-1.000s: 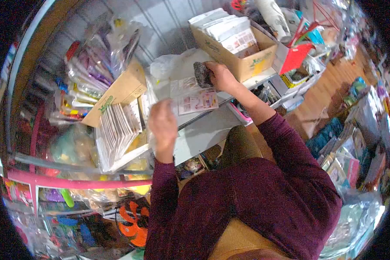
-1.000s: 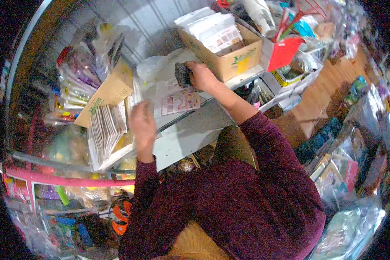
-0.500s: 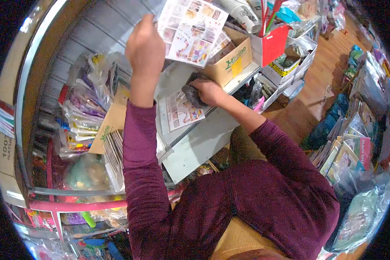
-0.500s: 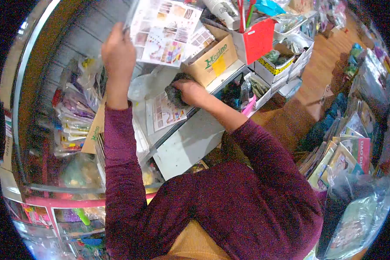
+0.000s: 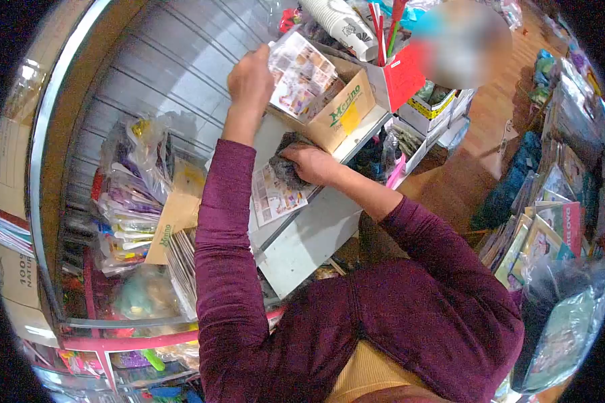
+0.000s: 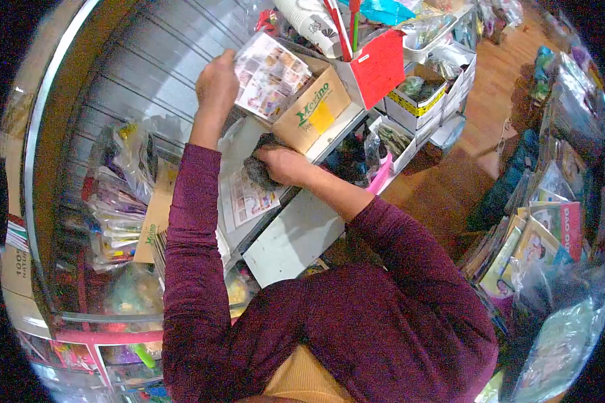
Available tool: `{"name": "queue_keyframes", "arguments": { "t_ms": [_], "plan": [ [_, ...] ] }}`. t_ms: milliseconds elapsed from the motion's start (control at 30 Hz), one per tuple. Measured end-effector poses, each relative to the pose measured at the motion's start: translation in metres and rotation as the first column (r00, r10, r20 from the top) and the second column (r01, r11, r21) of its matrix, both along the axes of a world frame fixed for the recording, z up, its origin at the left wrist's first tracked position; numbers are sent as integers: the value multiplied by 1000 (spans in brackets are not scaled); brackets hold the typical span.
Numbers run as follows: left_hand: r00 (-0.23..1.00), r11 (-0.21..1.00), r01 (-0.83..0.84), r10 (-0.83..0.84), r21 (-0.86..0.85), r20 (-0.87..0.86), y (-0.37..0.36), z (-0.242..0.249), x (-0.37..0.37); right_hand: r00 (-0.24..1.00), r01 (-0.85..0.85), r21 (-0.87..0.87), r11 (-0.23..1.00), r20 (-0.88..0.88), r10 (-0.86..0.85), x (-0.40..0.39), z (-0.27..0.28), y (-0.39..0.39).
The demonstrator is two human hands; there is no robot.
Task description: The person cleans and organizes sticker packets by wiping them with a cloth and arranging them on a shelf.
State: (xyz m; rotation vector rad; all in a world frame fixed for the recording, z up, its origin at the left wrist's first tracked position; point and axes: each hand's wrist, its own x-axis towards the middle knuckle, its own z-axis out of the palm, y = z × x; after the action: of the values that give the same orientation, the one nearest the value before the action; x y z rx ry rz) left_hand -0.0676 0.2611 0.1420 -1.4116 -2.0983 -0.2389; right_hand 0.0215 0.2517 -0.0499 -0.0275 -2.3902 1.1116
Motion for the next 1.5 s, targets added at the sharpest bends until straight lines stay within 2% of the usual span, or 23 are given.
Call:
{"name": "queue_keyframes", "arguments": {
  "t_ms": [100,133,167,200,333,367,433,500,567,600,667,700,767,833,900,933,967,1033,1100,1167,1233,1300,1500],
  "plan": [
    [1000,997,4,-4,-74,4,5,-10,10,999,27,30,999,34,-28,-2,-3,-1],
    [998,994,28,-22,-106,65,8,-15,9,999,17,32,999,39,-19,-2,-4,0],
    [991,989,54,-36,-136,128,11,-21,8,997,48,71,996,-68,-43,-2,-5,0],
    [986,980,13,20,-199,167,15,-27,9,982,81,105,991,-176,-61,-2,-5,-1],
    [968,958,-31,101,-286,232,9,-45,10,992,44,99,994,-120,-32,-10,-10,2],
    [979,987,75,-46,-141,197,3,-45,6,993,33,105,994,-114,-21,-12,-14,4],
    [950,946,294,-305,139,66,-15,-38,7,987,15,86,996,-160,-1,-6,-11,3],
    [962,955,244,-260,169,83,-42,-22,7,997,-15,66,998,-71,20,-4,-8,5],
    [944,928,275,-310,251,110,-83,-10,6,991,19,69,997,-134,-9,-8,-12,6],
    [953,936,242,-279,255,119,-106,-13,5,994,9,45,999,-112,-4,-10,-16,6],
    [938,955,80,-169,286,303,-152,-24,4,982,24,51,998,-191,-14,-6,-12,5],
    [939,956,49,-144,291,314,-174,-39,4,978,22,56,998,-207,-10,-6,-12,6],
    [916,981,-60,-20,185,401,-215,-81,5,987,25,78,997,-162,-12,-7,-11,6],
    [896,988,-133,88,75,436,-237,-113,31,977,20,128,992,-214,8,-5,-8,7],
    [892,985,-154,107,72,439,-243,-136,53,995,38,87,995,-100,-29,-5,-4,6],
    [891,985,-157,113,65,439,-246,-143,59,990,34,131,991,-143,-15,-2,0,5],
    [886,982,-172,121,75,447,-249,-147,61,991,19,142,990,-136,1,-2,0,4],
    [857,916,-357,243,183,455,-252,-151,59,990,39,138,990,-139,-20,-2,1,4],
    [843,886,-418,297,200,448,-253,-151,52,991,22,140,990,-135,-3,-4,-4,5],
    [748,848,-527,435,52,501,-251,-152,47,989,47,139,989,-144,-26,-4,-3,6],
    [764,840,-537,443,81,469,-246,-154,44,988,55,167,984,-150,-29,-6,-4,8],
    [715,800,-598,558,-44,420,-241,-153,43,987,71,187,980,-155,-42,-5,-5,8],
    [642,760,-627,628,-170,440,-235,-146,39,990,37,165,986,-141,-13,-2,0,7]
  ]
}}
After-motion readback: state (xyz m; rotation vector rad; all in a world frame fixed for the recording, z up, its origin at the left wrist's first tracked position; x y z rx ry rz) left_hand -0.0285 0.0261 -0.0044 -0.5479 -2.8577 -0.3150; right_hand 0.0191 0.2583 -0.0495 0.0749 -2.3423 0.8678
